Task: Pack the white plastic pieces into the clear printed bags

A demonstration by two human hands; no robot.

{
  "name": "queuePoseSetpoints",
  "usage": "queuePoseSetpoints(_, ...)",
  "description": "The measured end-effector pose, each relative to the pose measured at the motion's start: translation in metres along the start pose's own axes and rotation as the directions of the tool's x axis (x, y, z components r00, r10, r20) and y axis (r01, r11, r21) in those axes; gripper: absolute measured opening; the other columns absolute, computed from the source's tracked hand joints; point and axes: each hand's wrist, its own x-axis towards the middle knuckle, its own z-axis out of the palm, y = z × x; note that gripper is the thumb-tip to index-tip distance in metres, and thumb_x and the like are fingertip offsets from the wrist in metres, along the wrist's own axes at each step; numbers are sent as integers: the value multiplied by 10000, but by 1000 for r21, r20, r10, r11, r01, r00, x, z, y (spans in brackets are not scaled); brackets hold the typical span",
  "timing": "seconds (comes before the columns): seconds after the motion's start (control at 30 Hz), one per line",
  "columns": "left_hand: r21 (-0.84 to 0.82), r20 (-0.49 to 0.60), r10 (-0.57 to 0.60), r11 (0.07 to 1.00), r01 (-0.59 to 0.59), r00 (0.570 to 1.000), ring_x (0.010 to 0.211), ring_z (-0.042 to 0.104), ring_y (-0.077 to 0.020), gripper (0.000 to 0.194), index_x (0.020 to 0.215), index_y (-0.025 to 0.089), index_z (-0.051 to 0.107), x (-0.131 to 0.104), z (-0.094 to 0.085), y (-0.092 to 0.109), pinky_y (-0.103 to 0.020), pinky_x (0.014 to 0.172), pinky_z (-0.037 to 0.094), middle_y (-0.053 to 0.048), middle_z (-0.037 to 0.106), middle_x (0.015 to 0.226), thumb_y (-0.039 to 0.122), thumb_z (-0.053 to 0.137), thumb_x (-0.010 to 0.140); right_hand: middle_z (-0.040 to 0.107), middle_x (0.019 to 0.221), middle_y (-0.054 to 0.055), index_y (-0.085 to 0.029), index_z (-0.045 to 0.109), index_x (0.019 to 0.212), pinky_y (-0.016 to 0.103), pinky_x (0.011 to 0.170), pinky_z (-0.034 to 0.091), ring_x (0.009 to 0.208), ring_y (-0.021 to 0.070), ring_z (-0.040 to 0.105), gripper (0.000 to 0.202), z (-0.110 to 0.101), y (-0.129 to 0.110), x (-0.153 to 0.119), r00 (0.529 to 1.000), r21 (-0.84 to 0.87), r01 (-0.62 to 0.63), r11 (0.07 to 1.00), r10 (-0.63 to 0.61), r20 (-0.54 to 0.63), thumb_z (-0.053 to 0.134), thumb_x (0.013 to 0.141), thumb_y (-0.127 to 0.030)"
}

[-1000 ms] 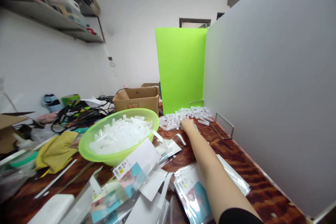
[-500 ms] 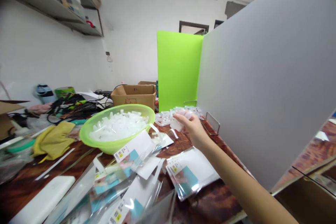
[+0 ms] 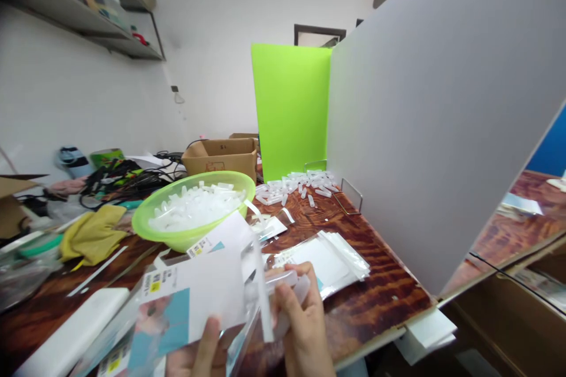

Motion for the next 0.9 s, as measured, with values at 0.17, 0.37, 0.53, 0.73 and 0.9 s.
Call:
queuePoseSetpoints(0.17,-71,-130,52,996,-62,990,1064,632,-279,950,1395,256,326,-4,8,-1,-284,821,562,-35,741,970,558,774,614,469,536,-104,-232,396,779,155,434,309,420,47,410,360,11,11,-15,999,89,7,996,-3,-41,722,774,-383)
queuePoseSetpoints(0.37,-88,-2,-28,996,27,1000,758,712,-226,1156,1411,204,312,-2,13,-3,-230,660,583,2,753,777,468,884,442,630,855,-1,-225,595,812,231,721,474,798,139,596,361,1,28,-13,939,-184,223,957,-262,-222,812,634,-452)
queuePoseSetpoints(0.53,-153,-24,-14,988,11,1000,946,682,-251,974,1334,250,422,5,14,4,-272,719,586,-20,739,988,522,845,500,553,640,-33,-225,655,836,170,475,396,523,76,498,322,-12,35,-18,980,-136,28,990,-54,-192,768,680,-484)
queuePoseSetpoints(0.73,45,123,-16,999,11,992,782,710,-293,502,848,112,677,-1,12,26,-313,724,583,-91,750,790,356,892,465,461,479,-41,-203,705,848,184,394,329,418,78,389,347,-20,38,-27,996,-205,-53,977,39,-76,740,695,-512)
queuePoseSetpoints(0.9,121,231,-7,992,-21,973,739,701,-270,743,1091,82,623,-6,7,31,-323,742,561,-95,740,736,338,893,448,635,772,26,-225,730,767,230,549,467,590,117,558,272,-18,30,-25,990,-180,-121,976,132,52,807,627,-446)
